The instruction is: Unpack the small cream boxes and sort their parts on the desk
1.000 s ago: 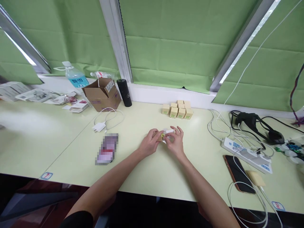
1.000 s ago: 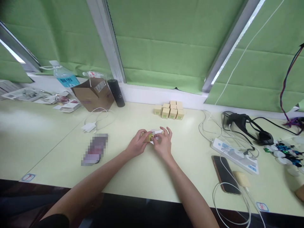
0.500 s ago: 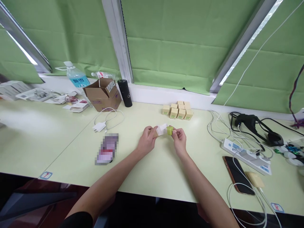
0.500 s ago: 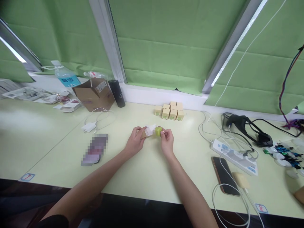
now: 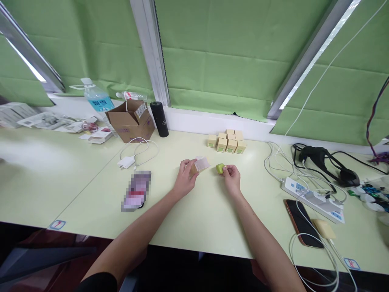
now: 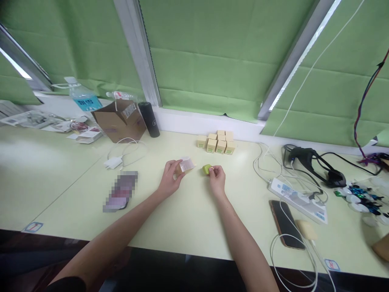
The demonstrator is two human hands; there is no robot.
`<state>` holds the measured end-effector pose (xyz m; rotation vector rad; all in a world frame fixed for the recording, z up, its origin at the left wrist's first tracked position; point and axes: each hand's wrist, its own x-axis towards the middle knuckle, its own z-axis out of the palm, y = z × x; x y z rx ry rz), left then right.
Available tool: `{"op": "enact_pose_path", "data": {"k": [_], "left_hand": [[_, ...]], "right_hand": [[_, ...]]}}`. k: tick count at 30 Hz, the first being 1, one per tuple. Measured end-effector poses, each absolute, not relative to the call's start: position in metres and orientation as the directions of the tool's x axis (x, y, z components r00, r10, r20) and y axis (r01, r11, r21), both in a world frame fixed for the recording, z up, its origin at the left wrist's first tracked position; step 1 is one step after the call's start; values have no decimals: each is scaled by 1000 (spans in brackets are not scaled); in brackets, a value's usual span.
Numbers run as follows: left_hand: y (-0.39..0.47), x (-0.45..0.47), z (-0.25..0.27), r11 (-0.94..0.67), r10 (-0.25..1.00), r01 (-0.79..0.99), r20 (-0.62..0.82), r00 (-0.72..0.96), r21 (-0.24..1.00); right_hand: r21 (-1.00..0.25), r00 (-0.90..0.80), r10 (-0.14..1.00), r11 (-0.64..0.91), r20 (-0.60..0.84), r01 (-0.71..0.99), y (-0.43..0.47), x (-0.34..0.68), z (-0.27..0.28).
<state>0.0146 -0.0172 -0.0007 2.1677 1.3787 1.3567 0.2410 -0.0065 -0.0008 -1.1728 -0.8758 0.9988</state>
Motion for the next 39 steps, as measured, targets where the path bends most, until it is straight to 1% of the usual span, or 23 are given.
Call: {"op": "enact_pose_path", "data": {"k": [5, 8, 10, 12, 13, 15, 18, 21, 25, 28, 31, 35, 37, 39], "left_hand": [[-20, 15, 1, -606, 744, 587, 644, 179, 536], [-20, 13, 1, -602, 721, 654, 664, 198, 458], [-19, 11, 1, -584, 700, 719, 682, 211, 377], [-18, 9, 2, -567, 680, 768, 695, 232, 298], [-18, 8, 2, -564, 670, 783, 700, 247, 263], [-18, 9, 2, -572, 648, 793, 708, 281, 209], [-19, 12, 1, -615, 603, 772, 726, 330, 160], [-20, 17, -1, -659, 565, 737, 746, 353, 150], [-20, 23, -4, -718, 485, 688, 786, 383, 107], [-20, 23, -4, -734, 480, 670, 781, 400, 108], [-21, 22, -3, -705, 529, 695, 758, 382, 142], [-23, 19, 0, -655, 584, 737, 730, 355, 165], [-23, 17, 1, -640, 611, 745, 712, 347, 187], [-22, 16, 2, -621, 638, 754, 697, 327, 214]], "right_hand": [[-966, 279, 960, 74, 2, -248, -9, 240, 4], [-945, 219, 975, 37, -38, -325, -13, 242, 13], [-919, 144, 987, -9, -72, -394, -19, 243, 23], [-903, 20, 997, -64, -80, -425, -27, 243, 34], [-910, -61, 996, -90, -72, -404, -31, 242, 40], [-943, -232, 971, -133, -62, -305, -39, 238, 51], [-964, -443, 889, -207, -114, -168, -49, 229, 61], [-963, -557, 816, -250, -155, -98, -51, 222, 61], [-969, -651, 740, -245, -170, -24, -50, 215, 53], [-978, -649, 742, -207, -170, 19, -50, 213, 50], [-985, -575, 802, -161, -163, 54, -51, 212, 51], [-990, -395, 908, -121, -140, 73, -51, 212, 47], [-997, -277, 958, -54, -69, 61, -50, 211, 42], [-997, -167, 986, 33, 20, 74, -49, 209, 36]]}}
